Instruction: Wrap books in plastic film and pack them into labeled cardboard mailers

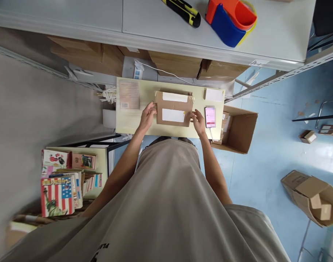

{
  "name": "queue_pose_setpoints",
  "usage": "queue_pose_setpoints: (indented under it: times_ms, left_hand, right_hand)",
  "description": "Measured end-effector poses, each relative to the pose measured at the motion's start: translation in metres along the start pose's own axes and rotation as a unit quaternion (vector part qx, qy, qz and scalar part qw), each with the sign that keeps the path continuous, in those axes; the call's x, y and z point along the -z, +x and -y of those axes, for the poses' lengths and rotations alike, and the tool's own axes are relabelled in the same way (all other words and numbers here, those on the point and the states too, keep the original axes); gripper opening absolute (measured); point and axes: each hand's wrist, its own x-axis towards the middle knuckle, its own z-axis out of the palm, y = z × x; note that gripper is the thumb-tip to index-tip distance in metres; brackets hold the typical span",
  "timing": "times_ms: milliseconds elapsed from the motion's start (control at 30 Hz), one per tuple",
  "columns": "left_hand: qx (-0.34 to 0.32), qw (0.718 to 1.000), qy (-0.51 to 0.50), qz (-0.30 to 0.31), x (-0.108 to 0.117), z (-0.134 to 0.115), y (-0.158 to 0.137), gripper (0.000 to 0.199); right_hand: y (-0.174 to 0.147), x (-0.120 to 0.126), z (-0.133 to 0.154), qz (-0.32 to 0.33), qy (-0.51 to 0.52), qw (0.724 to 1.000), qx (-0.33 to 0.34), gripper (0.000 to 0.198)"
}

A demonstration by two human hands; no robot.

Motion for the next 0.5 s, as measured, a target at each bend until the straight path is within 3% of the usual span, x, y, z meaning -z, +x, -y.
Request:
queue_pose_setpoints:
  times_ms: [167,300,400,500]
  left_hand:
    - [0.023,0.998,-0.059,-0.016,0.003,-0.007,-0.012,0.076]
    - [0.111,0.993,-0.040,-0.029,-0.010,-0.009,-0.023,0.089]
    - [0.129,0.988,-0.027,-0.082,-0.022,-0.013,-0.027,0.079]
    - [0.119,0.980,-0.028,-0.157,-0.030,-0.020,-0.025,0.053]
  right_hand:
    - [-0.008,0.007,-0.003,-0.013,-0.016,0.997,0.069,0.114]
    - [-0.006,0.003,-0.009,-0.010,-0.016,1.000,0.021,0.130]
    - [-0.003,0.001,-0.012,-0.020,-0.016,1.000,0.000,0.127]
    - [0.002,0.003,-0.012,-0.041,-0.013,0.999,0.003,0.108]
